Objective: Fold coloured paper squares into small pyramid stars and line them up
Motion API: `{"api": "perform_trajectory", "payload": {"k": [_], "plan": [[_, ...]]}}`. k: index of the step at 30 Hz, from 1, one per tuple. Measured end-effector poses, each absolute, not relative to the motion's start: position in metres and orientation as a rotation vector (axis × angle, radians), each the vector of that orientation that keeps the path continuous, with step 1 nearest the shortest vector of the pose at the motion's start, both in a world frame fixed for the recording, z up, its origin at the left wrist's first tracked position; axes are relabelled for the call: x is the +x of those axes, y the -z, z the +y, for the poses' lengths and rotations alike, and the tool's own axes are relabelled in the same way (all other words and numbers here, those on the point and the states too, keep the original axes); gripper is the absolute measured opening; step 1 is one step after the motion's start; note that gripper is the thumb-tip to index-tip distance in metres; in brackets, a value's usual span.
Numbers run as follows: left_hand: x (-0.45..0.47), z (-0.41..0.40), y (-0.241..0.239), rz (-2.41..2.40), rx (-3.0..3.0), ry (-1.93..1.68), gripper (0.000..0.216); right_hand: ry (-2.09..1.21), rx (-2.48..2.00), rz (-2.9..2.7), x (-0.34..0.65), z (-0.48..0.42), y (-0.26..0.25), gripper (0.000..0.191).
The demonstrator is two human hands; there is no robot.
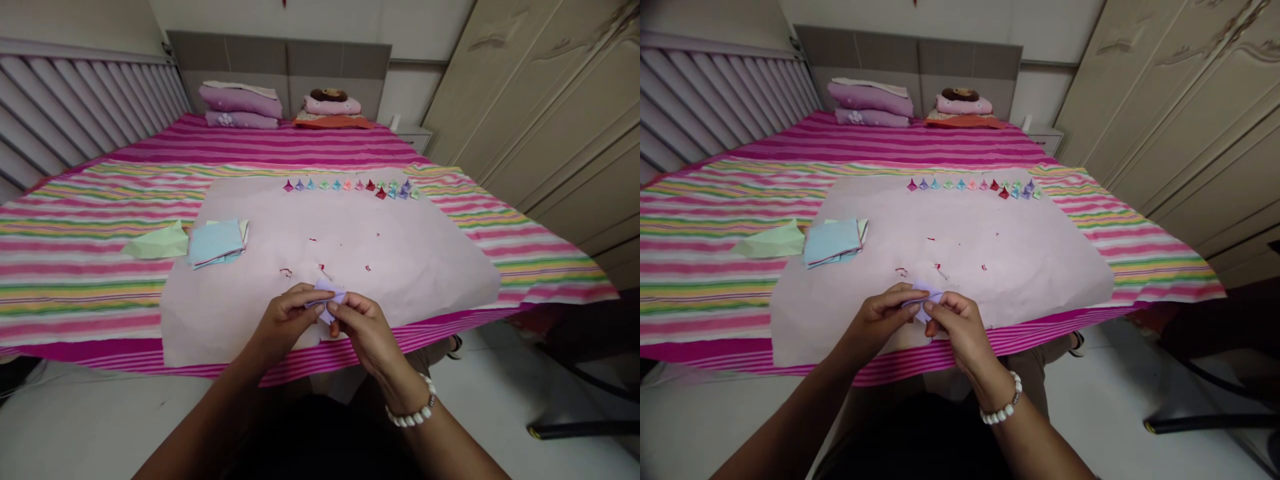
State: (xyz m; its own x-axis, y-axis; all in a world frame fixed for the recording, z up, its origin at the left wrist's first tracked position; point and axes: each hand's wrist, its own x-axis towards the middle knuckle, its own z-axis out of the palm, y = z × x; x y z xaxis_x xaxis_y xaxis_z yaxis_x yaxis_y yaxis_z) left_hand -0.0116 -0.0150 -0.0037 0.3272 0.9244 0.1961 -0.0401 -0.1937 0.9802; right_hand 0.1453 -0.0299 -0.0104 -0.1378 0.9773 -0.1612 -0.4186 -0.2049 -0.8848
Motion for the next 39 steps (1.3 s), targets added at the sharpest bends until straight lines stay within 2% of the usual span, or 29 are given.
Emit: {"api": "perform_trajectory", "payload": {"k": [9,18,23,25,27,32,39], "plan": [[-0.013,-0.017,0.007,0.853,1.65,-1.104,0.032,-1.617,-0.927,-0.823,0.144,-0.033,0.011,0.012],[-0.011,-0.019,0.005,1.037,1.69,-1.105,0.025,-1.71,-0.827,-0.806,0.15,-0.033,0.013,0.031],[-0.011,-0.019,0.002,1.05,1.534,-1.106,0.019,-1.604,-0.891,-0.842,0.151,-0.031,0.015,0.018],[-0.011,-0.018,0.002,1.051,1.514,-1.107,0.018,-1.515,-0.909,-0.871,0.152,-0.031,0.016,0.038],[-0.011,-0.018,0.001,1.05,1.503,-1.097,0.017,-1.44,-0.919,-0.921,0.154,-0.031,0.017,0.046],[-0.014,-0.021,-0.004,0.964,1.472,-0.998,0.027,-1.391,-0.964,-0.95,0.154,-0.029,0.016,0.017],[-0.026,-0.022,-0.003,0.925,1.443,-0.882,0.035,-1.453,-0.987,-0.875,0.154,-0.032,0.008,0.015]]}}
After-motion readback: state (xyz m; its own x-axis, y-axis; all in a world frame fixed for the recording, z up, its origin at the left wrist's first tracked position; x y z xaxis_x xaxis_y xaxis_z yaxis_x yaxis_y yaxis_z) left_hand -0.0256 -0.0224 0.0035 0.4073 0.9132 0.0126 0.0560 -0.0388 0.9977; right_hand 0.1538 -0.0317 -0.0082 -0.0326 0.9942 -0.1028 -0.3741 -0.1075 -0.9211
